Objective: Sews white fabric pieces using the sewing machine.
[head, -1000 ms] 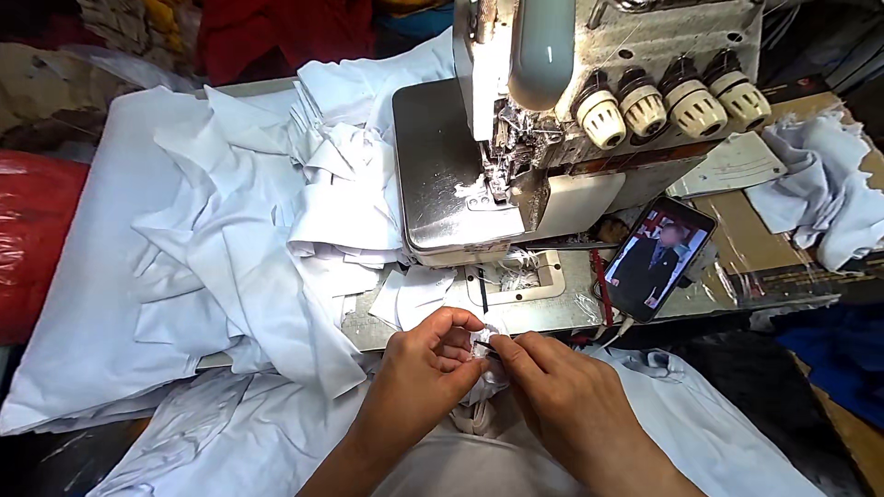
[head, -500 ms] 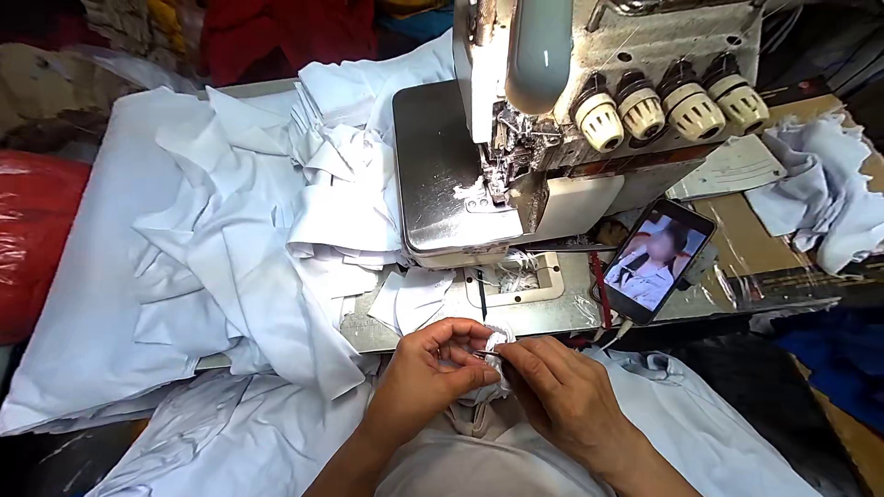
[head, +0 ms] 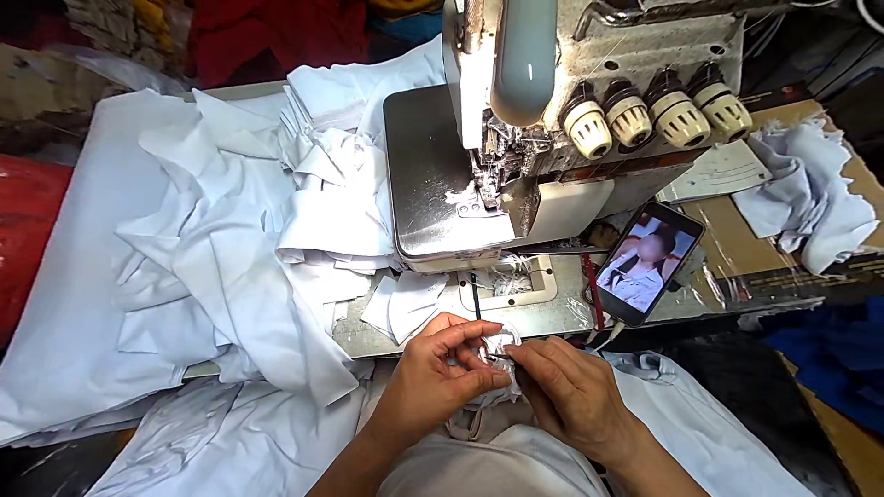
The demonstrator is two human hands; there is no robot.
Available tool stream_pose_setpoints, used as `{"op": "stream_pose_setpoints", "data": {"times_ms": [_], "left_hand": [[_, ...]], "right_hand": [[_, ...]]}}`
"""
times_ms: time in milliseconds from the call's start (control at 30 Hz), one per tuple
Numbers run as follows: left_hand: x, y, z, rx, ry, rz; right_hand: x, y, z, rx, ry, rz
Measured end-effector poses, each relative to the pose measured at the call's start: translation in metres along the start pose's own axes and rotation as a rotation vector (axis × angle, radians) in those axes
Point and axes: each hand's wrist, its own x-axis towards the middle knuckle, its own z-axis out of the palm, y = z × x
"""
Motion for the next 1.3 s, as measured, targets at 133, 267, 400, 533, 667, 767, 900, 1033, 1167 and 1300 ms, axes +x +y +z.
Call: {"op": "stream_pose_setpoints", "data": {"times_ms": [133, 267, 400, 533, 667, 767, 900, 1033, 1167, 1300], "left_hand": [[0.003, 0.001, -0.002, 0.036, -0.022, 0.019], [0.007, 0.009, -0.007, -0.028, -0.077, -0.038], [0.007, 0.007, -0.005, -0.044, -0.095, -0.046], [0.010, -0.004, 0.000, 0.090, -0.063, 0.089], [0.013, -0.020, 0.009, 0.386, -0.031, 0.420], [0.013, -0.023, 0.020, 0.362, -0.132, 0.500], [0.012, -0.020, 0.028, 0.399, -0.083, 0.532], [0.011, -0.029, 0.038, 0.595, 0.086, 0.513], [0.008, -0.029, 0.027, 0.522, 0.116, 0.448], [-0.003, -0.001, 0.004, 0.315, -0.025, 0.406]], "right_hand": [[0.000, 0.003, -0.001, -0.013, 0.006, -0.034], [0.002, 0.004, -0.004, -0.026, 0.009, -0.069], [0.001, 0.006, -0.002, -0.002, 0.015, -0.071], [0.001, 0.008, -0.001, 0.020, 0.027, -0.058], [0.004, 0.009, -0.006, 0.123, 0.049, -0.005], [0.011, 0.006, -0.010, 0.199, 0.065, 0.041], [0.014, 0.003, -0.011, 0.246, 0.080, 0.100], [0.022, 0.003, -0.017, 0.138, 0.087, 0.249], [0.020, 0.021, -0.008, -0.038, 0.039, 0.410], [0.013, 0.032, 0.021, -0.188, -0.053, 0.400]]}}
